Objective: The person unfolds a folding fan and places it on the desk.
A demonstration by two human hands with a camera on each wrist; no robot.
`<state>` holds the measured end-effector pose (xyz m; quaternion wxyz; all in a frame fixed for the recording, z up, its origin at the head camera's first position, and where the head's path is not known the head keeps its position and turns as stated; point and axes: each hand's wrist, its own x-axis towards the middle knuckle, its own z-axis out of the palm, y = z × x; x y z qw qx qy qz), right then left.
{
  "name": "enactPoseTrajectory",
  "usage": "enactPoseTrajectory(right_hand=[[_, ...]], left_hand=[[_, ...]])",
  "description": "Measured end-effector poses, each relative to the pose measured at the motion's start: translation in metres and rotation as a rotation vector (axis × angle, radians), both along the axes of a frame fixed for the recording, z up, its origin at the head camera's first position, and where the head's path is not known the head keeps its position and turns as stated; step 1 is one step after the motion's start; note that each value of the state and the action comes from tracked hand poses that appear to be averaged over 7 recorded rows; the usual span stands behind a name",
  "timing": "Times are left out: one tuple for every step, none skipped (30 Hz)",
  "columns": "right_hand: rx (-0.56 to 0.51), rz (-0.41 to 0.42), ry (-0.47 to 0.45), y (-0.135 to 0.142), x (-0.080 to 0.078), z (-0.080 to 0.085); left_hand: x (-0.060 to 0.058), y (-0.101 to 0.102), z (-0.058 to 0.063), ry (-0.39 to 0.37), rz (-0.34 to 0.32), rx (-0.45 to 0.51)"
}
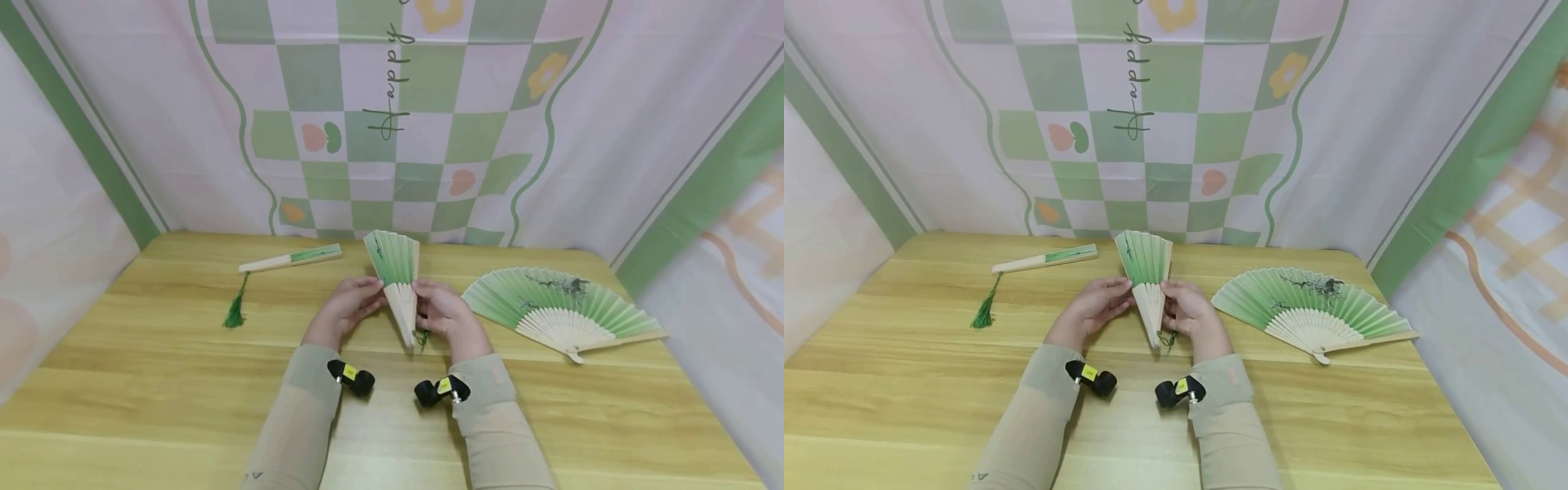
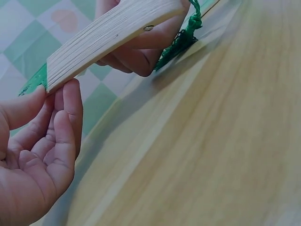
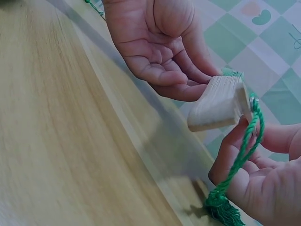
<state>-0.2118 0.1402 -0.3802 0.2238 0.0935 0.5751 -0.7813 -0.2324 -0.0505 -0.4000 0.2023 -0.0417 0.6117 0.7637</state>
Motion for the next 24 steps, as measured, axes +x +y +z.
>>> enactPoseTrajectory(right_hand=[[-0.002, -0.01, -0.004, -0.0002, -0.0002, 0.0002], [-0.005, -0.019, -0.008, -0.0003, -0.0004, 0.0003], [-0.006, -0.024, -0.013, -0.0004, -0.0005, 0.0005], [-0.005, -0.027, -0.012, -0.0005, -0.0007, 0.0005], [-0.005, -0.034, -0.011, -0.0005, -0.001, 0.0005], [-0.004, -0.044, -0.012, -0.0005, -0.0013, 0.0003], [-0.004, -0.057, -0.015, -0.0004, -0.0018, 0.0001], [-0.004, -0.063, -0.016, -0.0002, -0.002, 0.0], [-0.005, -0.074, -0.016, -0.0002, -0.0021, 0.0], [-0.007, -0.08, -0.015, -0.0001, -0.0021, 0.0], [-0.005, -0.09, -0.017, -0.0001, -0.0019, 0.0003], [-0.004, -0.094, -0.018, -0.0003, -0.0016, 0.0009], [-0.004, -0.096, -0.018, -0.0004, -0.0011, 0.0016], [-0.003, -0.095, -0.017, -0.0004, -0.0007, 0.0023], [-0.003, -0.101, -0.018, -0.0005, -0.0004, 0.003], [-0.003, -0.108, -0.02, -0.0006, -0.0001, 0.0037], [-0.004, -0.116, -0.025, -0.0005, 0.0, 0.0044], [-0.007, -0.121, -0.027, -0.0003, -0.0002, 0.0047], [-0.01, -0.13, -0.032, -0.0001, -0.0006, 0.0049], [-0.014, -0.137, -0.036, 0.0001, -0.001, 0.005], [-0.016, -0.147, -0.04, 0.0003, -0.0015, 0.0052], [-0.017, -0.153, -0.043, 0.0006, -0.0019, 0.0051], [-0.016, -0.161, -0.045, 0.0008, -0.0024, 0.0051], [-0.014, -0.169, -0.045, 0.001, -0.0027, 0.005]], left_hand=[[-0.0004, -0.0001, -0.0003, -0.004, 0.005, 0.004], [-0.0006, -0.0001, -0.0005, -0.006, 0.007, 0.006], [-0.0008, 0.0, -0.0007, -0.006, 0.01, 0.006], [-0.0011, 0.0, -0.001, -0.007, 0.013, 0.006], [-0.0013, -0.0002, -0.0013, -0.008, 0.018, 0.009], [-0.0015, -0.0003, -0.0015, -0.008, 0.024, 0.011], [-0.0016, -0.0004, -0.0017, -0.01, 0.031, 0.012], [-0.0017, -0.0006, -0.0016, -0.011, 0.037, 0.014], [-0.0018, -0.0009, -0.0017, -0.012, 0.044, 0.018], [-0.0018, -0.001, -0.0017, -0.015, 0.05, 0.022], [-0.0018, -0.0011, -0.0015, -0.018, 0.053, 0.025], [-0.0017, -0.001, -0.0013, -0.022, 0.056, 0.027], [-0.0016, -0.0011, -0.0012, -0.025, 0.058, 0.029], [-0.0016, -0.0011, -0.0011, -0.027, 0.06, 0.031], [-0.0016, -0.0012, -0.0011, -0.027, 0.062, 0.032], [-0.0016, -0.0014, -0.0013, -0.028, 0.063, 0.034], [-0.0017, -0.0016, -0.0013, -0.028, 0.066, 0.036], [-0.0018, -0.0018, -0.0014, -0.027, 0.068, 0.037], [-0.0021, -0.002, -0.0016, -0.026, 0.07, 0.041], [-0.0022, -0.0021, -0.0016, -0.027, 0.072, 0.045], [-0.0027, -0.0021, -0.0017, -0.029, 0.076, 0.05], [-0.0031, -0.0022, -0.0019, -0.03, 0.079, 0.054], [-0.0035, -0.0022, -0.0019, -0.033, 0.083, 0.058], [-0.0039, -0.0021, -0.0022, -0.037, 0.088, 0.061]])
